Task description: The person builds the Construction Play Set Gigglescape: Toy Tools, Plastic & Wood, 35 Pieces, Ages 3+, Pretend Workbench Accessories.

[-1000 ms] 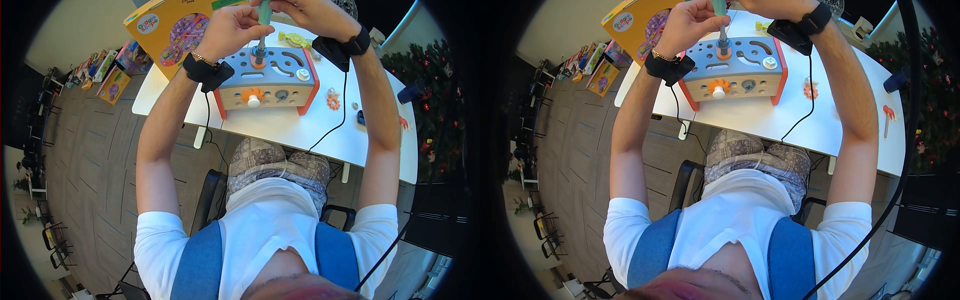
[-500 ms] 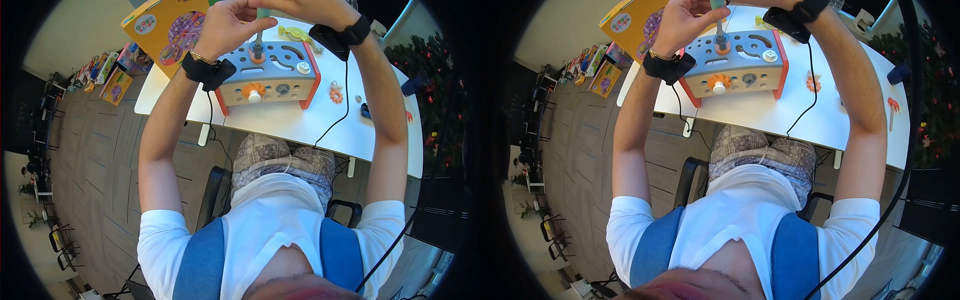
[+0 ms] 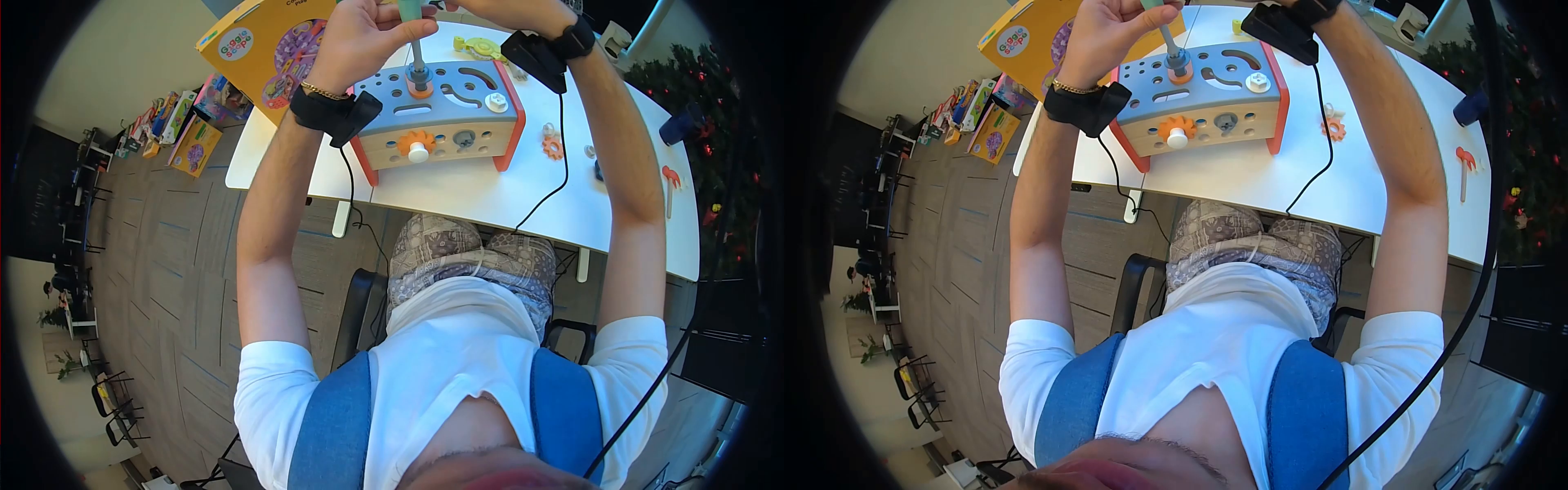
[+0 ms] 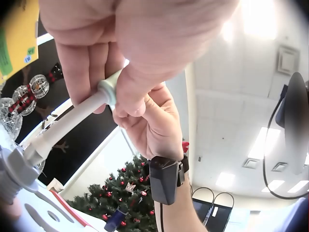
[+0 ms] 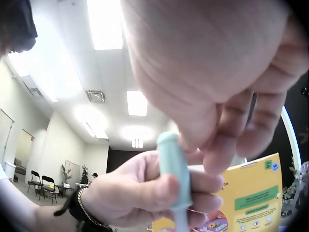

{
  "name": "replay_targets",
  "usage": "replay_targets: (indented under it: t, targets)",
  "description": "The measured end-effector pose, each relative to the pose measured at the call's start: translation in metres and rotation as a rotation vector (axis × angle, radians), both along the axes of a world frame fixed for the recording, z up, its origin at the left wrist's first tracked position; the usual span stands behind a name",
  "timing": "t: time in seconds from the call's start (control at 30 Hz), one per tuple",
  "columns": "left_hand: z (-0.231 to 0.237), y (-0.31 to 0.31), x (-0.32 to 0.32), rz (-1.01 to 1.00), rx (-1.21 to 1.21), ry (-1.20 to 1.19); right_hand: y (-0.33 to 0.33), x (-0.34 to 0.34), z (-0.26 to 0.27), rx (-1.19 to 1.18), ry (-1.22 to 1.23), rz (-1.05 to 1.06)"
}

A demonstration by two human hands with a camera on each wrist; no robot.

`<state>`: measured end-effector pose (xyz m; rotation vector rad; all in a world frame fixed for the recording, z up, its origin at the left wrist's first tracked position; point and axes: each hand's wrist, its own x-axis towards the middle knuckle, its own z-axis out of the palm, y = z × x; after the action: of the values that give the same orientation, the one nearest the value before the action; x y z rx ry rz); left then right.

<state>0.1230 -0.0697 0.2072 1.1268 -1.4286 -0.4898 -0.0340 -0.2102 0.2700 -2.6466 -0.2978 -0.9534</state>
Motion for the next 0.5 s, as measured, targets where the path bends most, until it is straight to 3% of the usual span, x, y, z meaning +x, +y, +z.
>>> replay_targets:
  t: [0.07,0.13,0.2,0.27,0.3,0.33,0.37,0.4,0.47,0.5]
  targets:
    - [0.002,0.001,-0.001,-0.113,-0.010,0.047,0.001,-0.003,-0.005,0.076,0.049,-0.008]
    - [0.002,-0.003,0.008,-0.150,0.015,0.028,0.003,-0.001,-0.008,0.222,0.062,0.130]
    - [0.002,0.000,0.005,-0.180,0.044,0.014,0.010,-0.005,-0.008,0.199,0.041,0.085]
    - [0.007,0.005,-0.008,-0.063,-0.132,-0.143,0.016,-0.004,-0.008,0.176,0.020,0.042]
    - [0.010,0.008,-0.014,-0.061,-0.132,-0.140,0.018,-0.002,-0.011,0.160,-0.003,-0.116]
    - [0.014,0.010,-0.020,0.109,-0.157,-0.294,0.020,0.000,-0.014,0.142,-0.026,-0.274]
    - [0.017,0.012,-0.022,0.279,-0.178,-0.448,0.021,0.004,-0.020,0.111,-0.095,-0.256]
    - [0.018,0.012,-0.021,0.280,-0.172,-0.445,0.026,0.010,-0.026,0.115,-0.091,-0.255]
    - [0.017,0.007,-0.011,0.174,-0.045,-0.302,0.036,0.020,-0.036,0.087,-0.482,-0.121]
    - [0.014,0.000,0.003,0.014,0.025,-0.137,-0.010,0.024,-0.033,0.182,-0.241,0.225]
